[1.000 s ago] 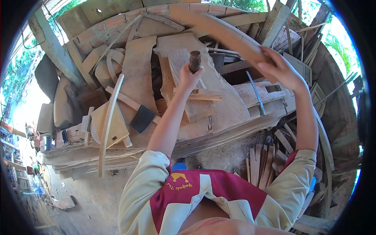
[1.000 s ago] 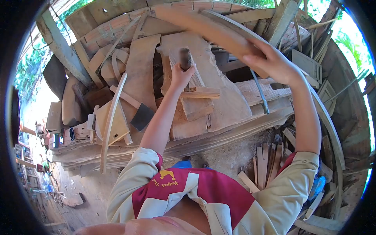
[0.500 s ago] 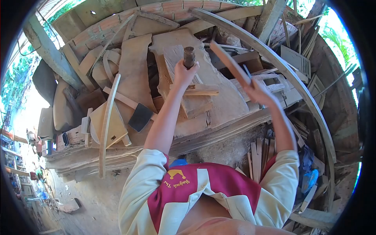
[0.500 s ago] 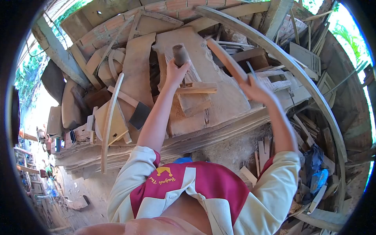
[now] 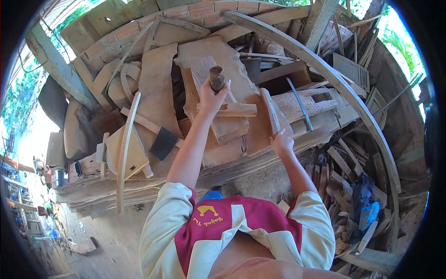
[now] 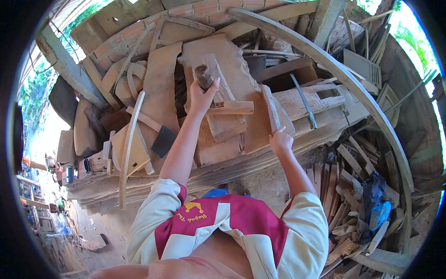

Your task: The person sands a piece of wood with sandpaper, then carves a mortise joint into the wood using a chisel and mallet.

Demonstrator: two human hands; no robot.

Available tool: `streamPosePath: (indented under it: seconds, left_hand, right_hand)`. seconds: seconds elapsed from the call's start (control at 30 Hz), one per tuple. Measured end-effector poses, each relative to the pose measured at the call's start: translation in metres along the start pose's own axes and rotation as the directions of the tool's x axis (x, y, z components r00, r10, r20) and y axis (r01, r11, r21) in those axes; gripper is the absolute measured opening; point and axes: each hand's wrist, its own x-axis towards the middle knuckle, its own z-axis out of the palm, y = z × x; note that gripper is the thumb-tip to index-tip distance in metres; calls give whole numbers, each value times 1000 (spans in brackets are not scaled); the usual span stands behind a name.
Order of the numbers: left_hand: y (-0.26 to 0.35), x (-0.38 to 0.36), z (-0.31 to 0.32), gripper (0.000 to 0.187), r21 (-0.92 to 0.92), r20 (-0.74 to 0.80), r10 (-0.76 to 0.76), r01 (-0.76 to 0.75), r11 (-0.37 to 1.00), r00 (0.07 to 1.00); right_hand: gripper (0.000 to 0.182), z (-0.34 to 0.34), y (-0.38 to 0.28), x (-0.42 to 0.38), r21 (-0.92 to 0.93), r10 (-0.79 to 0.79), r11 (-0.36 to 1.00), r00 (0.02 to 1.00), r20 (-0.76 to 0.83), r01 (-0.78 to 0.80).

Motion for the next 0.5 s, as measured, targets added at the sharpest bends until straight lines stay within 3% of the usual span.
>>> streamPosePath:
  seconds: [0.33, 0.5]
  left_hand:
    - [4, 0, -2, 18, -12, -32, -50, 49, 999, 998]
    - [0, 8, -2, 20, -35, -136, -70, 66, 997, 988]
  right_hand:
    - [72, -1, -3, 0, -12, 8, 1000, 1000, 17, -8]
    - [74, -1, -2, 2, -35, 2, 999, 1000, 26, -1]
